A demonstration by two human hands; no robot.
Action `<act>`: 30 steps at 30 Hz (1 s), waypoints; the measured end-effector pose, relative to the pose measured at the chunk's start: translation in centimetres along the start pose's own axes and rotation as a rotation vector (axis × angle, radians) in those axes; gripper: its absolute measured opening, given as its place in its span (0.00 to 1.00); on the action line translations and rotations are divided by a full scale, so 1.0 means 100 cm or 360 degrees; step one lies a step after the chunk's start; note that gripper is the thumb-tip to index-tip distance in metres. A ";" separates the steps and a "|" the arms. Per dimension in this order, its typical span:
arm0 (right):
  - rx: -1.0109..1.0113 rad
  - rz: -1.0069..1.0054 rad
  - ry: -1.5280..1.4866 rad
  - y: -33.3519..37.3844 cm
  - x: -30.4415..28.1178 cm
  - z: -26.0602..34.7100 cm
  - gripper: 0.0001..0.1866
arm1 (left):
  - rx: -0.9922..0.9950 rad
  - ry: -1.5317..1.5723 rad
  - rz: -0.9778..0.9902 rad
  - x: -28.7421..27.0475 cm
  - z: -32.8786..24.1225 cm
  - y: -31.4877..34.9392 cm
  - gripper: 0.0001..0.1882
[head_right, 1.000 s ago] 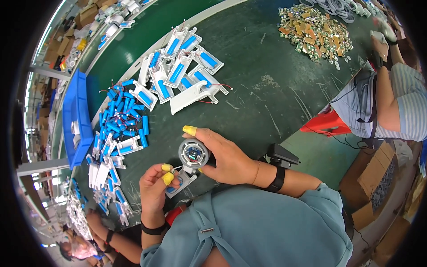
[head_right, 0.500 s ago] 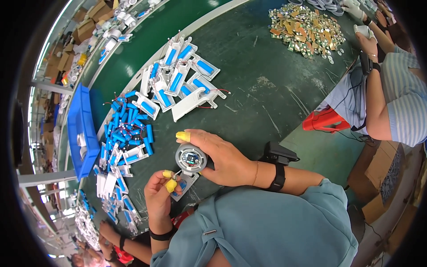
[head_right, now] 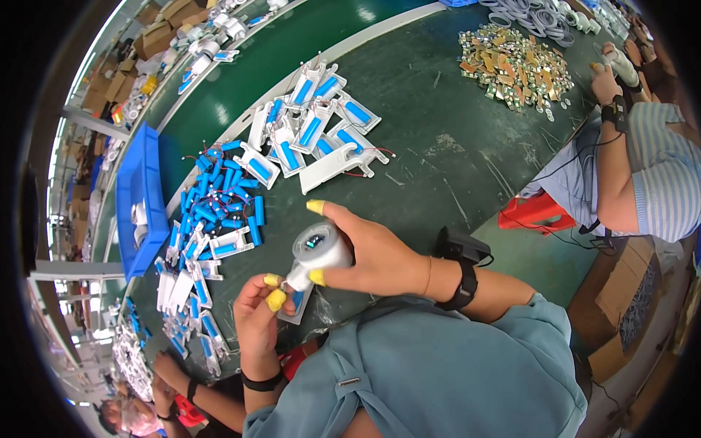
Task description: Assembling small electronic parts into plastic housings on a factory production line.
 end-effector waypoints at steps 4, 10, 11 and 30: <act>0.0848 0.0284 -0.0722 -0.007 0.007 -0.017 0.30 | 0.0000 -0.0048 -0.0045 0.006 -0.013 -0.003 0.11; 0.0904 0.0312 -0.0873 -0.008 0.013 -0.022 0.30 | 0.0007 -0.0071 -0.0025 0.011 -0.016 -0.004 0.12; 0.0902 0.0308 -0.0876 -0.008 0.014 -0.022 0.30 | 0.0002 -0.0077 -0.0032 0.011 -0.016 -0.003 0.12; -0.0345 0.0061 0.0114 0.001 0.001 -0.001 0.40 | 0.0047 -0.0159 -0.0035 0.007 0.001 0.011 0.13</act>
Point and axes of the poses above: each hand's wrist, its own y-axis away from the middle knuckle, its own x-axis out of the palm, z = x × y, the point moved 4 cm from there along -y, towards the middle knuckle, and after that the axes turned 4 degrees about -y, right-handed, at the moved point
